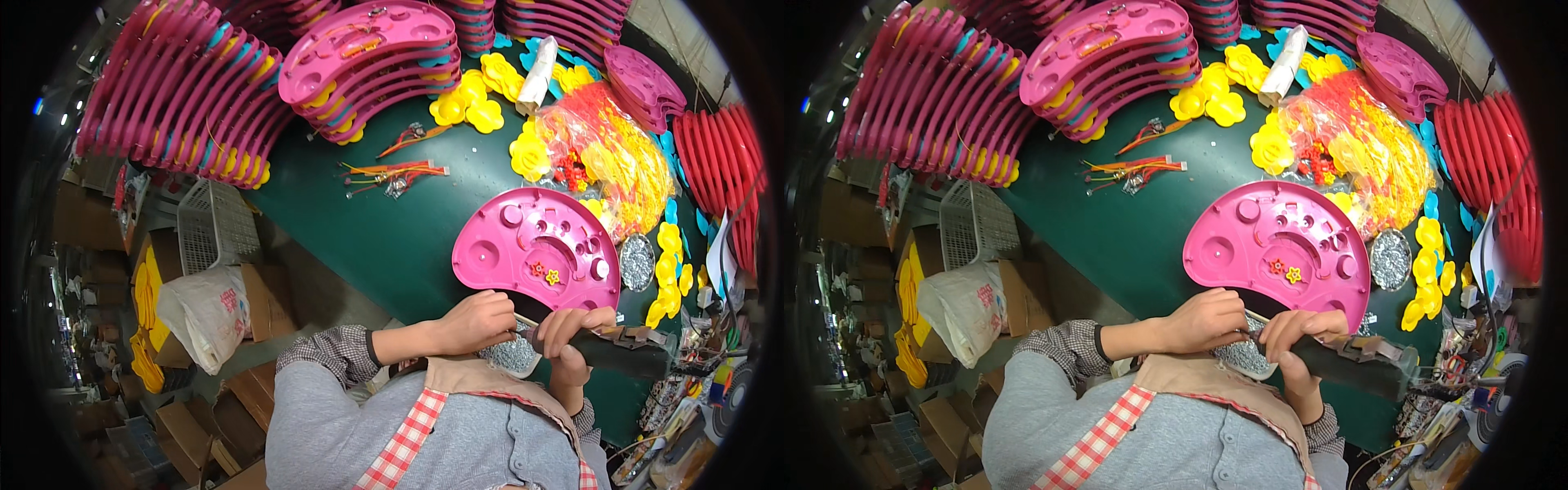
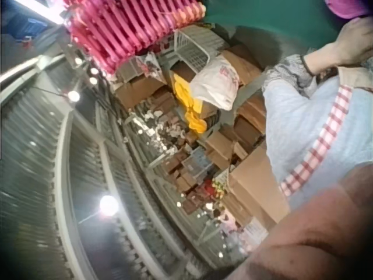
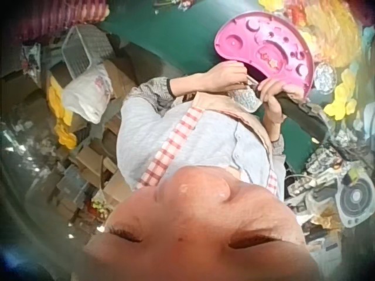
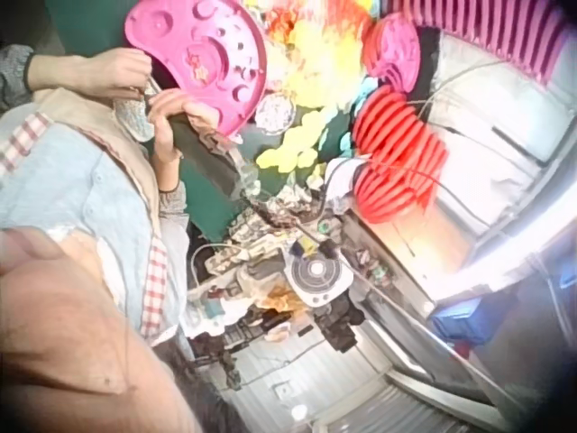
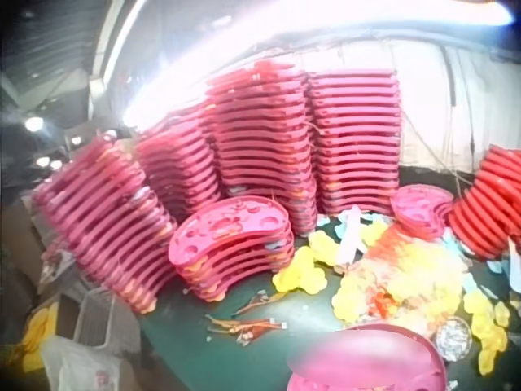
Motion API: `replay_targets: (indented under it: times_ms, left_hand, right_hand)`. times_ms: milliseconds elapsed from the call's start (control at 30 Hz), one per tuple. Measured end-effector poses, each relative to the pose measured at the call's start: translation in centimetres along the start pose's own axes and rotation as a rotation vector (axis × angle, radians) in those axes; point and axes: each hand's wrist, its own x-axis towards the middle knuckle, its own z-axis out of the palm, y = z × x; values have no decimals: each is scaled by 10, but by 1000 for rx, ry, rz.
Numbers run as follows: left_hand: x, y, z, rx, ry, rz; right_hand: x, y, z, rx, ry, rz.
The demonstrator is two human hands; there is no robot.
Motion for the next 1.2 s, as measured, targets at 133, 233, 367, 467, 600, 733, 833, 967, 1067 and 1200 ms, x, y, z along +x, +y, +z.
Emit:
replay_targets:
  times_ms: [133, 233, 367, 467, 600, 733, 833, 967, 1067, 1200]
  left_hand:
    - [5, -4, -6, 0, -3, 58]
    - [8, -8, -10, 12, -44, 95]
    - [13, -6, -8, 40, -34, 109]
    - [15, -9, -6, 50, -8, 119]
    - [15, -15, -7, 50, 62, 185]
    - [22, -22, -28, -82, -16, 156]
    - [50, -65, -91, 224, 104, 26]
    - [75, -196, -170, 499, 462, -300]
    - [58, -260, -179, 759, 308, -478]
    - [59, -264, -193, 847, 278, -300]
  right_hand:
    - [-3, 5, 0, -31, -13, -32]
    - [-1, 1, 2, -57, 20, -57]
    - [-4, -2, 1, -41, 58, -49]
    - [-4, -2, -2, -62, 45, -61]
    - [-2, -3, 6, -78, 91, -49]
    - [4, 5, -2, -111, 112, -75]
    - [1, 7, -17, -161, 124, -157]
    - [0, 0, -19, -179, 172, -177]
    - [-3, -2, -21, -191, 195, -197]
    - [-11, -7, -28, -227, 245, -209]
